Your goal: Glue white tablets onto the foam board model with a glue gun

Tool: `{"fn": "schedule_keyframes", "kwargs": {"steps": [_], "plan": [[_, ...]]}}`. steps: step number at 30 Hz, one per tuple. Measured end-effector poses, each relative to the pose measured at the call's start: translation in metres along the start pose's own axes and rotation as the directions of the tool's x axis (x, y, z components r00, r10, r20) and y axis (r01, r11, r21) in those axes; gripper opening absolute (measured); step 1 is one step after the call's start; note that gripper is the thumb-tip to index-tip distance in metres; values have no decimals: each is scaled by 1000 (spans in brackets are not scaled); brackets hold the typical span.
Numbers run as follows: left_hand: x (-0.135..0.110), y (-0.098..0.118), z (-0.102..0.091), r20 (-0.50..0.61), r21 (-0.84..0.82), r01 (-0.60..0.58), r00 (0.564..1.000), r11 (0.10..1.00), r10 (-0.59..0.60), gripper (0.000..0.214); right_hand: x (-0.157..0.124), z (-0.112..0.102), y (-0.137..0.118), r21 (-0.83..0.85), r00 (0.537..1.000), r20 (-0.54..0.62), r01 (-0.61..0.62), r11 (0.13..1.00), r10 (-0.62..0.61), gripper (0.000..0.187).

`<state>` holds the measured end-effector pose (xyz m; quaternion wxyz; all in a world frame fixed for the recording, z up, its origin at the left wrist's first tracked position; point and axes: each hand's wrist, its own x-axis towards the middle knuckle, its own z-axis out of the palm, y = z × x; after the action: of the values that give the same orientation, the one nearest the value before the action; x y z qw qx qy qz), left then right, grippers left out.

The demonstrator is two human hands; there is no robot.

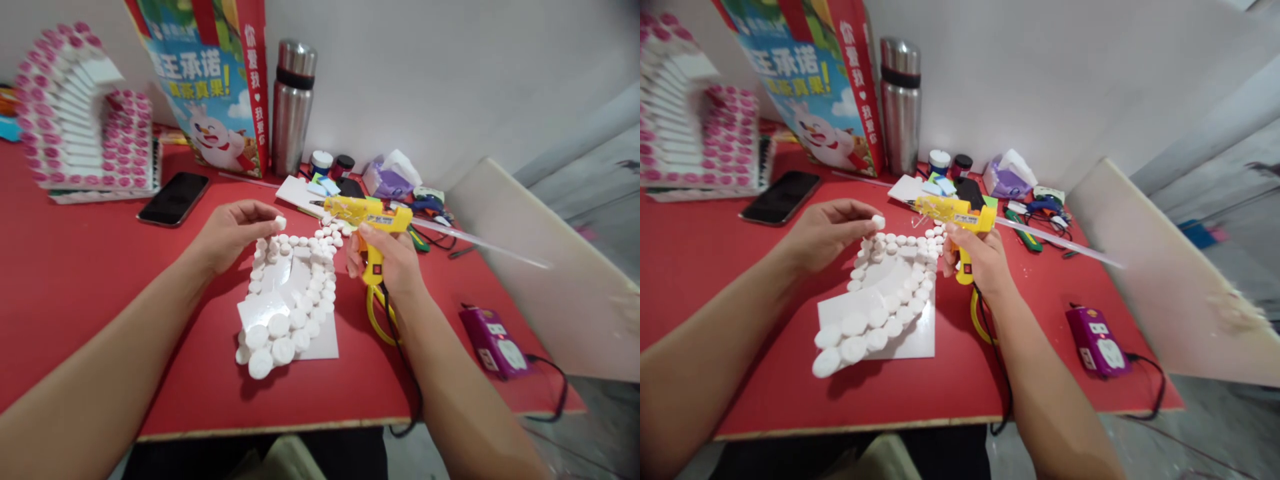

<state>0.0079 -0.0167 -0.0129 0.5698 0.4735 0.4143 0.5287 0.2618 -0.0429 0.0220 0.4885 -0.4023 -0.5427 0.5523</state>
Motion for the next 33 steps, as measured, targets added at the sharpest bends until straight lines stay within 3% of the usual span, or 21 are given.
{"fn": "schedule_keyframes", "kwargs": {"steps": [2,4,6,8,23,33], "plan": [[-2,3,-3,89,308,-128,990,943,105,23,1,-1,0,-6,1000,-19,6,1000,-7,35],[-5,4,-3,242,532,-301,950,791,199,18,2,-3,0,-9,999,-38,9,1000,-10,36],[-7,5,-2,382,633,-442,892,635,240,16,2,-4,0,-9,999,-42,11,1000,-11,37],[-9,4,0,461,667,-510,855,543,237,16,3,-4,0,-12,999,-44,11,1000,-12,37],[-12,3,7,595,767,-597,799,236,90,22,3,-6,1,-3,999,-39,32,999,-32,34],[-13,5,13,614,778,-610,789,147,23,17,2,-5,0,0,998,-60,24,1000,-24,36]]}}
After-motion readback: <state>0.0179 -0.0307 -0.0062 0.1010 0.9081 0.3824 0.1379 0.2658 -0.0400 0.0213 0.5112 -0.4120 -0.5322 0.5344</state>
